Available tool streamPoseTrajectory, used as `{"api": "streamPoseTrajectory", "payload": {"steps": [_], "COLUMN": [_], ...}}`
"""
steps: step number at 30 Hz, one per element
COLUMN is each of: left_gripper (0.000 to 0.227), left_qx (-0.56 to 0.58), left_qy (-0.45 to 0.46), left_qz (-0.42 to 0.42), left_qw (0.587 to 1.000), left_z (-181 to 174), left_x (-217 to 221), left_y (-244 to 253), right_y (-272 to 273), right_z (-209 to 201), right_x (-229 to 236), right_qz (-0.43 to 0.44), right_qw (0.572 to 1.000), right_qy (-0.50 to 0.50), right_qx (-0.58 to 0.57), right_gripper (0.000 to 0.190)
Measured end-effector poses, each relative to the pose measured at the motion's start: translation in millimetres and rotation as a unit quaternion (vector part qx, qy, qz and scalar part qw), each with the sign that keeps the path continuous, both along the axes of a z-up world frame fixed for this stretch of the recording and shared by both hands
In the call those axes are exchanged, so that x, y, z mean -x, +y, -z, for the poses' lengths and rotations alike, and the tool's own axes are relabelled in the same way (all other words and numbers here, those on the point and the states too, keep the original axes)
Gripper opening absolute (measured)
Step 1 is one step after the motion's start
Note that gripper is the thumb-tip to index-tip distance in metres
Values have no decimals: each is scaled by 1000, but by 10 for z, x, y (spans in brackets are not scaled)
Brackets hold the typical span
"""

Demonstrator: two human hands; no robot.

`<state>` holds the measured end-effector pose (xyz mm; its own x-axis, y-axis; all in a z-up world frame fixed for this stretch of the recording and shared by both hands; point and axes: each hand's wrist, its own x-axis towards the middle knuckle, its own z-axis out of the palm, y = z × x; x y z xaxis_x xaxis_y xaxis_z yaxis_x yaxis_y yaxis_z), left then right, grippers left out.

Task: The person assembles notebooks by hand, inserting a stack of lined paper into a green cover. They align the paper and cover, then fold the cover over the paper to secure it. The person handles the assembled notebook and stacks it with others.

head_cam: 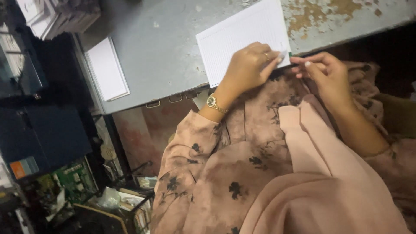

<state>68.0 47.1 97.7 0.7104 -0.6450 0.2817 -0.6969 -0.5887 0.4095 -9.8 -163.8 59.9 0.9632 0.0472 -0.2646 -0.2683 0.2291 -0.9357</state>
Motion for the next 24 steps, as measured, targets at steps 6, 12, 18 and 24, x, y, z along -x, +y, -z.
{"api": "streamPoseTrajectory", "payload": {"steps": [6, 12, 18, 24], "left_gripper": [26, 36, 37, 27], "left_qx": [6, 22, 51, 34], "left_qy": [-22, 4, 3, 20], "left_qz": [1, 10, 27, 38], "left_qw": [1000, 1000, 998, 999], "left_z": [14, 68, 125, 201], "left_x": [-36, -97, -179, -204], "left_y": [30, 76, 96, 114], "right_y": [71, 99, 52, 63], "right_z": [61, -192, -272, -145], "right_x": [57, 56, -159, -203], "right_qz": [10, 30, -48, -83], "right_qw": [997, 973, 868, 813], "right_qy": [-49, -138, -347, -413], "right_qx": [59, 183, 353, 401], "right_gripper": [7, 8, 17, 16]}}
